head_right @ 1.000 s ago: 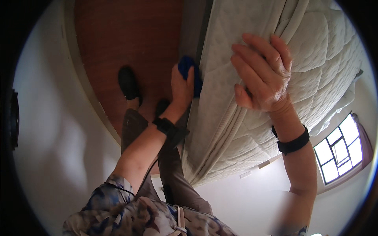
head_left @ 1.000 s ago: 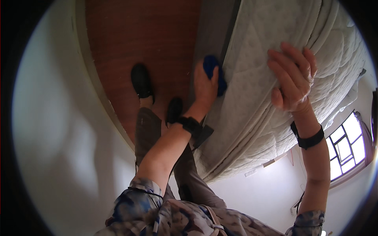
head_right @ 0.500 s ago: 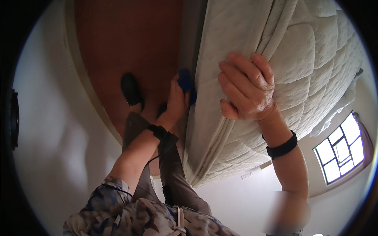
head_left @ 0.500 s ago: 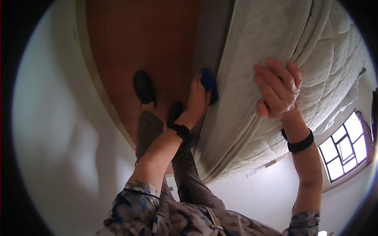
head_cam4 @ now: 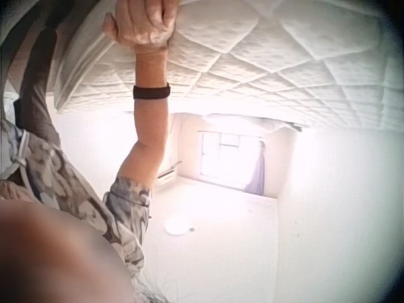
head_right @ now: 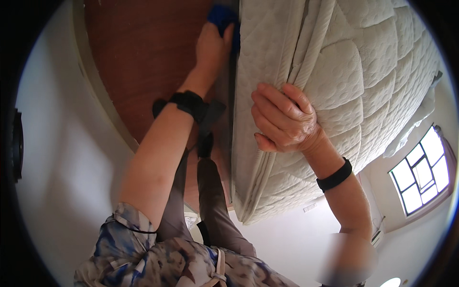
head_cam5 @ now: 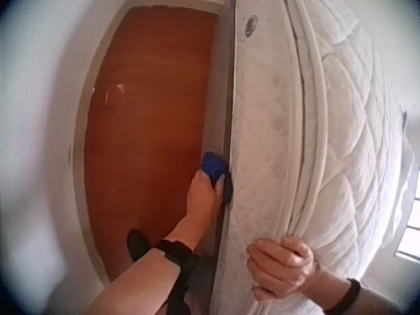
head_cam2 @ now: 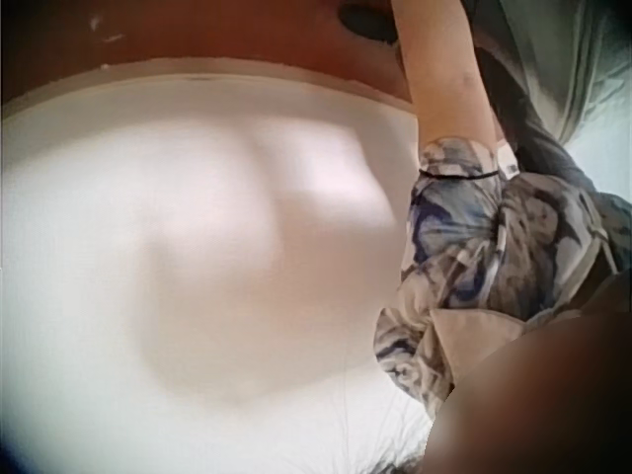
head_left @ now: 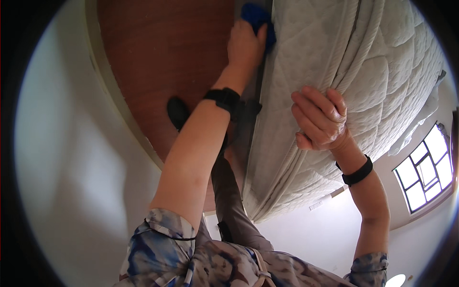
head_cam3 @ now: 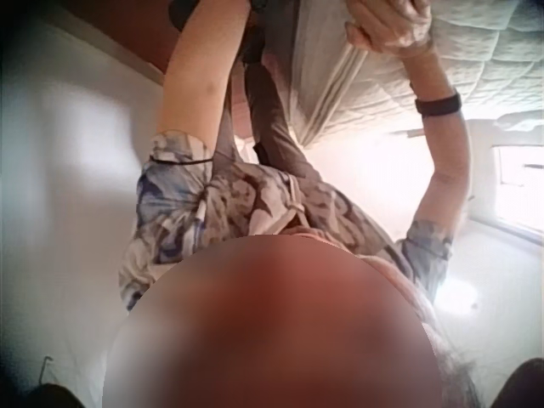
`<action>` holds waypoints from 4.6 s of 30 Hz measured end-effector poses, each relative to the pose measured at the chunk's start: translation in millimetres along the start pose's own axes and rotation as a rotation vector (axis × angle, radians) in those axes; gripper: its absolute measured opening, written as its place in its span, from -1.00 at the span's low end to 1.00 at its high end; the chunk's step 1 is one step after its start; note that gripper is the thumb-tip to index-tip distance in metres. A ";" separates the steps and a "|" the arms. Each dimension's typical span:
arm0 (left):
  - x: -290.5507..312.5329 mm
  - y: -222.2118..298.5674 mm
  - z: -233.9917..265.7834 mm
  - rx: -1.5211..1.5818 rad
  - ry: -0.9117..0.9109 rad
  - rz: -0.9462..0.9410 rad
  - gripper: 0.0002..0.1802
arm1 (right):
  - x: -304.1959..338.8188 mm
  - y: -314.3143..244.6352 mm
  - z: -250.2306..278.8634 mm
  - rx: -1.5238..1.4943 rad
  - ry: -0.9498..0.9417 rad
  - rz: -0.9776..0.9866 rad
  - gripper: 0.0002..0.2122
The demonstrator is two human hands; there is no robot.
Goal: Wiping down a mattress and the nearby wall with a blue cloth.
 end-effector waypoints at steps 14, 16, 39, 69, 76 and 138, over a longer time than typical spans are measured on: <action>168.0 -27.7 -26.1 0.076 -0.501 0.343 -0.55 | 8.2 5.5 -10.5 0.036 -0.030 -0.015 -0.72; 159.3 -30.8 -28.9 0.062 -0.523 0.307 -0.54 | 7.8 7.3 -12.1 0.028 -0.032 -0.025 -0.73; 90.5 -14.7 -0.3 0.262 -0.424 0.279 -0.59 | -12.3 25.2 -41.3 0.074 -0.218 0.067 -0.78; 86.9 -107.9 0.4 0.008 -0.167 0.773 -0.49 | -200.6 115.4 74.0 0.032 -0.052 0.218 -0.54; -89.4 -69.7 34.5 0.313 0.037 0.523 -0.46 | -180.7 119.7 72.9 0.032 -0.055 0.212 -0.54; -190.5 40.7 63.2 -0.160 0.082 0.070 -0.50 | -164.6 122.5 54.1 -0.077 -0.023 0.173 -0.69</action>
Point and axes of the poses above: each hand's wrist, its own x-axis away from the middle knuckle, its own z-axis out of the back of the hand, y = z × x, the point moved 5 cm from there along -x, towards the middle knuckle, and after that the axes turned 10 degrees about -z, right-handed, at the moved point
